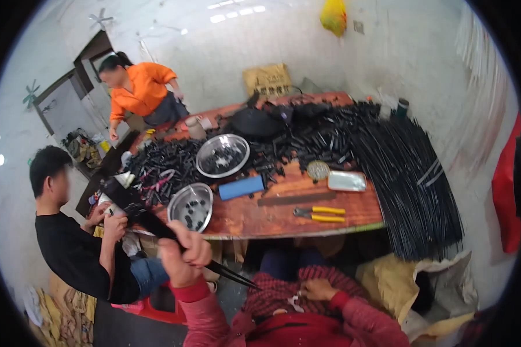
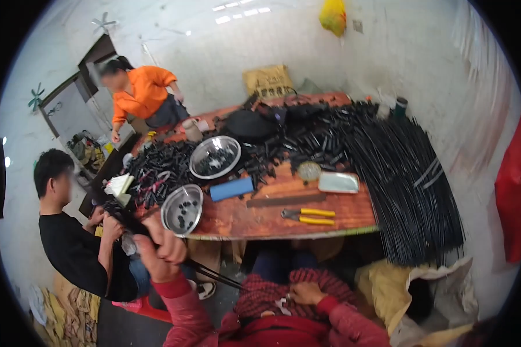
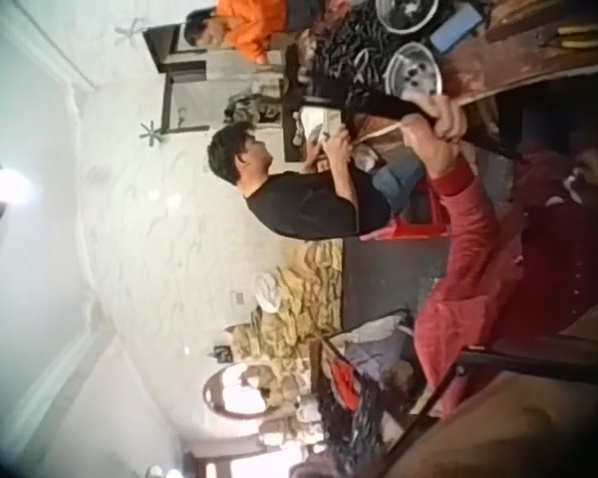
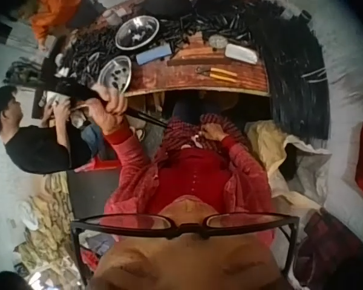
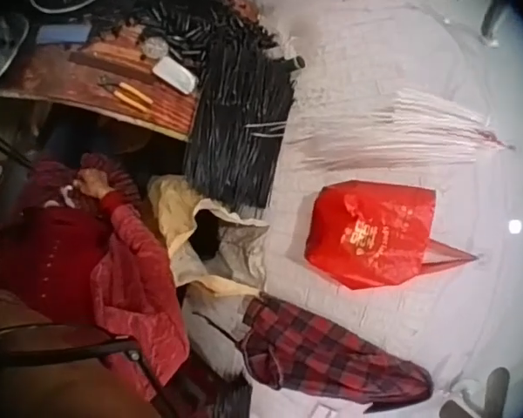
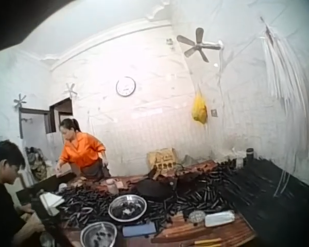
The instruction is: Trimming and organizing bundles of electrical wires using a hand tool.
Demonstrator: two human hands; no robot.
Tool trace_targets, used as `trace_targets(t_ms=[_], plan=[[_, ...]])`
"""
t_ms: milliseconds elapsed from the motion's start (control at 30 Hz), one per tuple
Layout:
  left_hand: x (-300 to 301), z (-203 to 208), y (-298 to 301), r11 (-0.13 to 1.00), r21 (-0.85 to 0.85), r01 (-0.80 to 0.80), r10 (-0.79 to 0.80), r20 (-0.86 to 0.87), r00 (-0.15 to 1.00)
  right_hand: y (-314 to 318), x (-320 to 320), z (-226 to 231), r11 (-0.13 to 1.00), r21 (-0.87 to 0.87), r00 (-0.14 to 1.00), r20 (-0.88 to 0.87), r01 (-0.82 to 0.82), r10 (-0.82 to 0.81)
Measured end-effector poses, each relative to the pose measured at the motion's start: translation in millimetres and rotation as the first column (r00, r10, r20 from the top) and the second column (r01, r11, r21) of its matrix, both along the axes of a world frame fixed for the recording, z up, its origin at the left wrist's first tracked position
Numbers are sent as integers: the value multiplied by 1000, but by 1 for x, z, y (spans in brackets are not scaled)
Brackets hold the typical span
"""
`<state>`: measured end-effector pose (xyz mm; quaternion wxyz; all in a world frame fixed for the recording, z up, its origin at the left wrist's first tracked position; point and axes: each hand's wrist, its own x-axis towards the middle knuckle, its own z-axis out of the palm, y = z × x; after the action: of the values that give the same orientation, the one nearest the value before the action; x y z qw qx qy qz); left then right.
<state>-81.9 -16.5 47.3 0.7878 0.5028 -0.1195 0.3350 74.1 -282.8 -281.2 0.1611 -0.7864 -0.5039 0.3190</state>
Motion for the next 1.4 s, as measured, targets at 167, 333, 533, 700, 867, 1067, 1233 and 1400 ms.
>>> trace_targets(t_ms=[167, 333, 533, 700, 867, 1067, 1233, 1400], plan=[[-8, 18, -18, 919, 5, -395, 376, 298, 878, 5, 0, 34, 995, 100, 985, 171, -26, 8], [5, -9, -19, 901, -287, -324, 417, 370, 831, 20, -17, 115, 848, 455, 939, -318, 271, -129], [38, -59, -102, 813, -575, -94, 168, 78, 983, -1, -6, 223, 224, 587, 580, -808, 778, 103], [84, -159, -176, 229, -905, 359, -505, 205, 838, -50, 35, 276, -102, 636, 577, -606, 765, 548], [122, -278, -192, -2, -918, 397, -663, 298, 687, -6, 40, 234, 308, 693, 749, -652, 651, -117], [55, -353, -181, -390, -913, 124, -607, 356, 710, 55, 35, 167, 446, 445, 524, -850, 776, -63], [43, -294, -185, -437, -884, 168, -539, 407, 738, 70, 34, 219, 570, 365, 459, -888, 736, -23], [34, -357, -191, -429, -891, 146, -500, 369, 784, 88, 27, 167, 566, 235, 405, -894, 790, -193]])
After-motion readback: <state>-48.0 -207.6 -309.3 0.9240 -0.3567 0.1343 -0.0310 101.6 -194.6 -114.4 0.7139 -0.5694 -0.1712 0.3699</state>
